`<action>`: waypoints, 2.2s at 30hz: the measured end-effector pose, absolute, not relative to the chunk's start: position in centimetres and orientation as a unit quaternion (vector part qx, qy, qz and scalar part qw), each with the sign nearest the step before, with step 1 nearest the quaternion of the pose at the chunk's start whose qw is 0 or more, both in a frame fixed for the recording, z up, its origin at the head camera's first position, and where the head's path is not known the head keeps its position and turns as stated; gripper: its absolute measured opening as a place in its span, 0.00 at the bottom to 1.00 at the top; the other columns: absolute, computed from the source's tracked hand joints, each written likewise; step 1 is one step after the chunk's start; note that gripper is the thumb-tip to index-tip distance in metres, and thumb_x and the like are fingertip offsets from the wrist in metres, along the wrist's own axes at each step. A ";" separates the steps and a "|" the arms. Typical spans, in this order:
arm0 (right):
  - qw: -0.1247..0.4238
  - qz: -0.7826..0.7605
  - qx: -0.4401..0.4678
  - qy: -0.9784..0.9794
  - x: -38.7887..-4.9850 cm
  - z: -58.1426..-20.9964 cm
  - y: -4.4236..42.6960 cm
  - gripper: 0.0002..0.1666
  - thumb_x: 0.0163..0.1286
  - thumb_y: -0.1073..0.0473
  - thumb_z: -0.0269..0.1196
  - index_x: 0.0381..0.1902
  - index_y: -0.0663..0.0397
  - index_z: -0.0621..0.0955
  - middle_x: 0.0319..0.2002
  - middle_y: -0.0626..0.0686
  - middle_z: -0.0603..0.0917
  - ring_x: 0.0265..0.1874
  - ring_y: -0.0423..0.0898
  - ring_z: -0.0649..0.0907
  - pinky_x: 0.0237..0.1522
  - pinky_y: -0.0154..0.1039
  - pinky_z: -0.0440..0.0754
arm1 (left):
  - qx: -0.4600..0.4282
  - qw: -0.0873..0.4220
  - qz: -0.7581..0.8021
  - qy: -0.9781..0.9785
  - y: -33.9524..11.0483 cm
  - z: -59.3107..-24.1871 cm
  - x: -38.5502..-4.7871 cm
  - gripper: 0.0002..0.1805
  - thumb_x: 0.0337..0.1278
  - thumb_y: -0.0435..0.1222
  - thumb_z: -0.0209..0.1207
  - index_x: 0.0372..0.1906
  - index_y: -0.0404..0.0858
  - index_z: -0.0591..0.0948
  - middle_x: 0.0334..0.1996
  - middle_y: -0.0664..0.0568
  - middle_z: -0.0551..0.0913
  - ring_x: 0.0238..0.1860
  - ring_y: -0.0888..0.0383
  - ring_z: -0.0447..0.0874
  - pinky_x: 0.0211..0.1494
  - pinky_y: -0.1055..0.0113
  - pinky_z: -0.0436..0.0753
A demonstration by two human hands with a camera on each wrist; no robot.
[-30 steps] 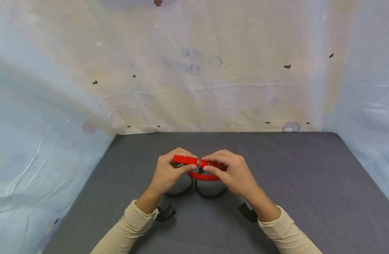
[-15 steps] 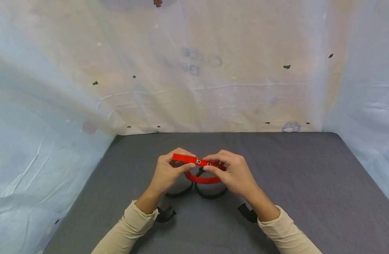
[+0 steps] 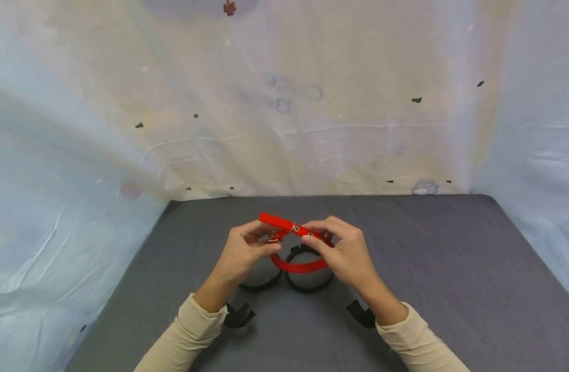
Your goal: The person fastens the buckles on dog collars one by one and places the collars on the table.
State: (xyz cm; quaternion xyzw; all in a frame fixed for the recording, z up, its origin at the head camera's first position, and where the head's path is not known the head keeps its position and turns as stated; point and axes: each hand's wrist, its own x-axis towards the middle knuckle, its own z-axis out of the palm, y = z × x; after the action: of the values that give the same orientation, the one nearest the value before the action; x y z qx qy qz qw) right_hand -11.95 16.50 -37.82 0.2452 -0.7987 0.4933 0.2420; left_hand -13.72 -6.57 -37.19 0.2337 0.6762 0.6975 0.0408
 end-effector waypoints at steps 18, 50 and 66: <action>0.198 0.510 0.221 -0.807 -11.6 -37.7 16.4 0.16 0.60 0.64 0.73 0.45 0.42 0.88 0.31 0.42 0.86 0.31 0.38 0.76 0.29 0.32 0.72 | 0.214 0.006 0.687 0.694 -6.5 -37.5 -13.7 0.17 0.54 0.35 0.71 0.48 0.32 0.87 0.34 0.53 0.88 0.33 0.62 0.84 0.37 0.67 0.83; 0.182 0.508 0.225 -0.812 -11.0 -37.8 15.4 0.16 0.58 0.61 0.74 0.45 0.42 0.88 0.32 0.42 0.87 0.30 0.37 0.78 0.26 0.31 0.74 | 0.197 0.027 0.659 0.725 -5.4 -37.5 -12.8 0.14 0.56 0.34 0.70 0.47 0.37 0.87 0.40 0.40 0.88 0.33 0.57 0.84 0.40 0.63 0.84; 0.199 0.498 0.279 -0.797 -10.9 -38.0 15.1 0.24 0.58 0.64 0.74 0.52 0.42 0.84 0.45 0.44 0.84 0.40 0.36 0.76 0.40 0.30 0.75 | 0.299 -0.049 0.561 0.771 -4.9 -38.2 -12.4 0.06 0.57 0.35 0.70 0.38 0.38 0.89 0.34 0.48 0.85 0.27 0.65 0.77 0.30 0.71 0.80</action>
State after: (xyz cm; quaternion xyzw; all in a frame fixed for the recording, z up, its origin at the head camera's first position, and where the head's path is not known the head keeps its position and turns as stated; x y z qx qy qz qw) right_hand -10.89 15.06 -37.98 0.2794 -0.7966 0.4978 0.1988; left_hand -12.45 -4.92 -38.17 0.2986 0.7709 0.5605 -0.0486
